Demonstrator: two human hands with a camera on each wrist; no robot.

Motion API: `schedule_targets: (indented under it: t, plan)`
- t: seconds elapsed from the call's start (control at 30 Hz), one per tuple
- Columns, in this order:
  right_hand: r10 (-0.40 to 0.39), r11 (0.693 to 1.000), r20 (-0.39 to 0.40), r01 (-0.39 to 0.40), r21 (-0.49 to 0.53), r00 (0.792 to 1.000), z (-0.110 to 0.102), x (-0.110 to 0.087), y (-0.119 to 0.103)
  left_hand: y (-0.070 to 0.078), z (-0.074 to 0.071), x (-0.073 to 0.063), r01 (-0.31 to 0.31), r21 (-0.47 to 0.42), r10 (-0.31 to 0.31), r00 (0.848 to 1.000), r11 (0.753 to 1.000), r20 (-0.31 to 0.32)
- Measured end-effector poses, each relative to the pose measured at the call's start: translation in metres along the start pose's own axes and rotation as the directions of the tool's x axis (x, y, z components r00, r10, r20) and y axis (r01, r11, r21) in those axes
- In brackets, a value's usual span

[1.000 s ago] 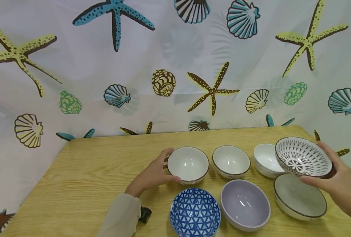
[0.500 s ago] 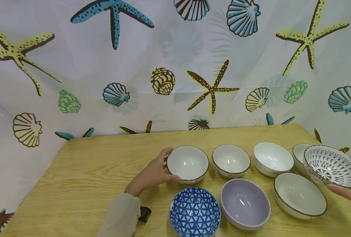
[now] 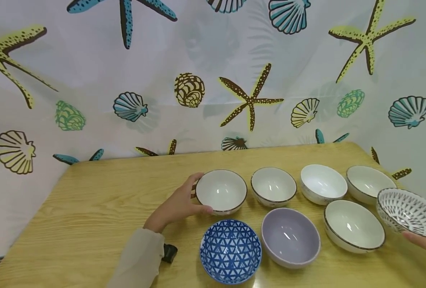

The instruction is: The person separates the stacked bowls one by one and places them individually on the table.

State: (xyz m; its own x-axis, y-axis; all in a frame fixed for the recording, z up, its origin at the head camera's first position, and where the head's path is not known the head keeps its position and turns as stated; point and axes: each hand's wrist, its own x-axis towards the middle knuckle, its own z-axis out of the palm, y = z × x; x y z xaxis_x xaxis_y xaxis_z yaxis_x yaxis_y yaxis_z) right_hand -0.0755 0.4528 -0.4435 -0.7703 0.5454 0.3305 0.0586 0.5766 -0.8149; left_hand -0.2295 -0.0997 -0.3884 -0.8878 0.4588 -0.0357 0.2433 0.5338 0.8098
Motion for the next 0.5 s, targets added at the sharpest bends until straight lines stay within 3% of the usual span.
schedule_targets:
  t: [0.1, 0.2, 0.5]
  plan:
    - [0.099, 0.988, 0.023, -0.096, -0.118, 0.995, -0.002, -0.013, -0.023, -0.001, -0.001, 0.001, -0.013, 0.0, 0.013, 1.0, 1.0, 0.007]
    - [0.18, 0.96, 0.043, -0.166, -0.227, 0.983, -0.004, -0.019, -0.028, -0.002, -0.001, 0.002, -0.02, -0.003, 0.02, 1.0, 1.0, 0.007]
    - [0.252, 0.905, 0.095, -0.2, -0.374, 0.963, -0.01, -0.021, -0.032, -0.001, -0.002, 0.002, -0.015, -0.021, 0.015, 1.0, 1.0, 0.009]
